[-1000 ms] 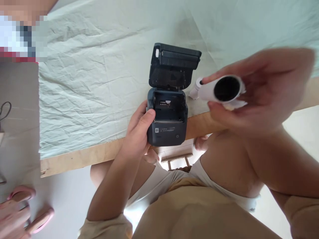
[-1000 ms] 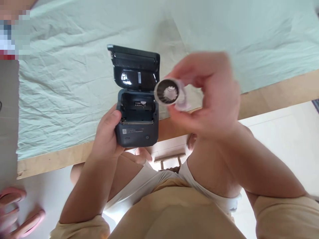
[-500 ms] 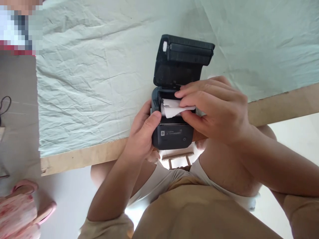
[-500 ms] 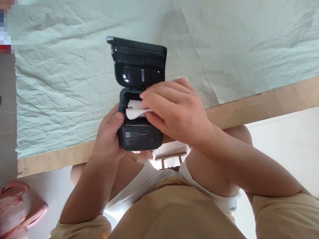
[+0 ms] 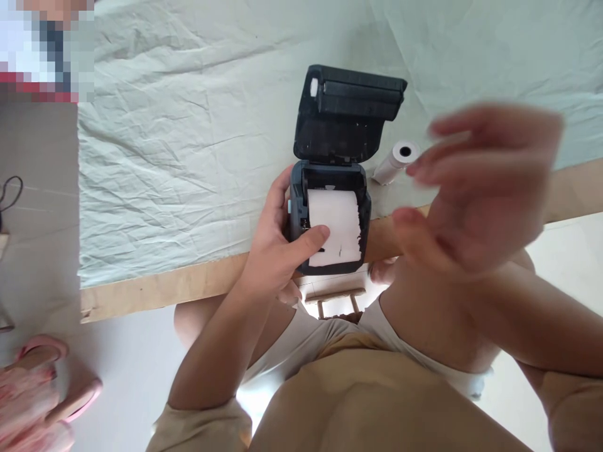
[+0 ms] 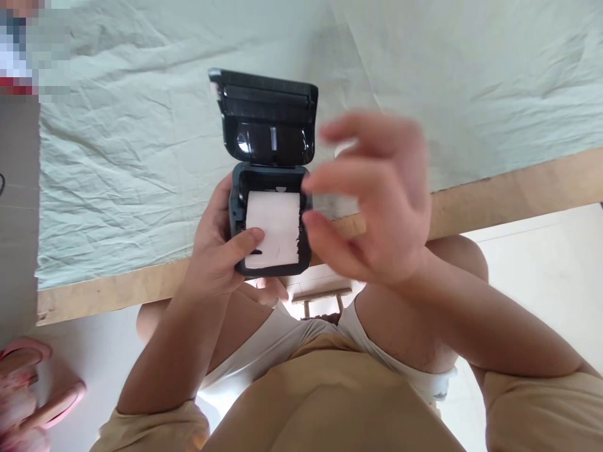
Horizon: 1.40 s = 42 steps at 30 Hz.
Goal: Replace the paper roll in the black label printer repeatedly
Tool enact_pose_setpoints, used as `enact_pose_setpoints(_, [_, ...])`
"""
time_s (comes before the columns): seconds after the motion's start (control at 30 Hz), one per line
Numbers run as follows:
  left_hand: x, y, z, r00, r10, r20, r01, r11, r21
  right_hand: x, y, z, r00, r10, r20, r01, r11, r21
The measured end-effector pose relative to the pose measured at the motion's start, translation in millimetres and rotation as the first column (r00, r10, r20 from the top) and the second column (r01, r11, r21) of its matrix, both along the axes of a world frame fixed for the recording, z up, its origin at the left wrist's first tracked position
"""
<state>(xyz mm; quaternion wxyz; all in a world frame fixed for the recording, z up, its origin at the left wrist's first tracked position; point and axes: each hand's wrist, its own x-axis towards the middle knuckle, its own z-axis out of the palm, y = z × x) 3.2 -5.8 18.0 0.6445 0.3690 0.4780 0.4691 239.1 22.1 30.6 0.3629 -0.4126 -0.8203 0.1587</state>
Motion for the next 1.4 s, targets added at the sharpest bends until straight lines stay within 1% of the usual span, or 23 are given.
enact_pose_setpoints(0.07, [0, 0, 1.5, 1.0, -0.026, -0.009, 0.026, 1.0, -0.008, 0, 5, 4.2, 0.999, -0.044, -0.025, 0.043, 0.999, -0.025])
enact_pose_setpoints(0.17, [0, 1, 0.8, 0.999, -0.012, -0.048, 0.013, 1.0, 0.018, -6, 6, 6.8, 0.99, -0.129, -0.053, 0.126, 0.991, -0.051])
enact_pose_setpoints(0.2, [0, 1, 0.0, 0.998, 0.0, -0.06, 0.001, 1.0, 0.026, -9, 5, 6.4, 0.984, -0.162, -0.076, 0.159, 0.986, -0.044])
enact_pose_setpoints(0.27, [0, 2, -1.7, 0.997, 0.019, -0.073, -0.016, 0.999, 0.039, -14, 3, 3.8, 0.964, -0.189, -0.184, 0.198, 0.98, 0.029])
enact_pose_setpoints(0.3, [-1, 2, -2.4, 0.997, 0.024, -0.073, -0.021, 0.999, 0.042, -16, 3, 1.7, 0.956, -0.169, -0.239, 0.191, 0.979, 0.074])
enact_pose_setpoints(0.37, [-1, 2, -3.5, 0.997, 0.028, -0.067, -0.025, 0.999, 0.042, -19, 4, -3.5, 0.943, -0.065, -0.326, 0.114, 0.985, 0.132])
enact_pose_setpoints(0.4, [-2, 2, -3.8, 0.998, 0.025, -0.064, -0.023, 0.999, 0.041, -20, 6, -6.3, 0.939, -0.01, -0.344, 0.056, 0.991, 0.123])
enact_pose_setpoints(0.47, [-2, 2, -4.0, 0.998, 0.021, -0.059, -0.018, 0.999, 0.043, -20, 9, -10.9, 0.941, 0.047, -0.334, -0.047, 0.999, 0.01])
enact_pose_setpoints(0.57, [-1, 1, -2.4, 0.999, 0.032, -0.03, -0.03, 0.997, 0.078, -18, 12, -14.6, 0.95, 0.027, -0.31, -0.091, 0.977, -0.195])
enact_pose_setpoints(0.63, [1, 2, 0.1, 0.999, 0.035, -0.024, -0.034, 0.998, 0.05, -17, 13, -15.4, 0.948, 0.018, -0.319, -0.106, 0.959, -0.262])
enact_pose_setpoints(0.73, [4, 3, 4.3, 1.0, 0.016, -0.026, -0.016, 1.0, 0.017, -17, 14, -16.2, 0.944, 0.035, -0.328, -0.139, 0.944, -0.299])
enact_pose_setpoints(0.83, [5, 4, 5.7, 0.999, 0.026, -0.018, -0.026, 0.999, 0.025, -18, 15, -17.3, 0.952, 0.031, -0.306, -0.139, 0.932, -0.336])
enact_pose_setpoints(0.93, [3, 5, 2.6, 1.0, 0.024, 0.007, -0.024, 0.999, 0.021, -19, 14, -17.4, 0.951, 0.035, -0.306, -0.152, 0.918, -0.367])
enact_pose_setpoints(1.03, [4, 6, -2.8, 0.996, 0.024, 0.082, -0.028, 0.999, 0.043, -19, 13, -15.4, 0.95, 0.025, -0.31, -0.151, 0.909, -0.388])
enact_pose_setpoints(1.13, [8, 9, -6.6, 0.983, 0.094, 0.16, -0.1, 0.994, 0.033, -19, 11, -13.1, 0.957, 0.02, -0.29, -0.141, 0.903, -0.405])
enact_pose_setpoints(1.23, [12, 11, -7.2, 0.962, 0.197, 0.19, -0.193, 0.98, -0.036, -19, 11, -12.7, 0.958, 0.055, -0.281, -0.164, 0.909, -0.383])
enact_pose_setpoints(1.3, [12, 12, -6.4, 0.956, 0.216, 0.196, -0.209, 0.976, -0.057, -18, 12, -13.4, 0.953, 0.073, -0.295, -0.184, 0.913, -0.365])
enact_pose_setpoints(1.4, [11, 13, -4.9, 0.958, 0.204, 0.2, -0.204, 0.979, -0.017, -14, 13, -13.5, 0.936, 0.098, -0.338, -0.231, 0.896, -0.38])
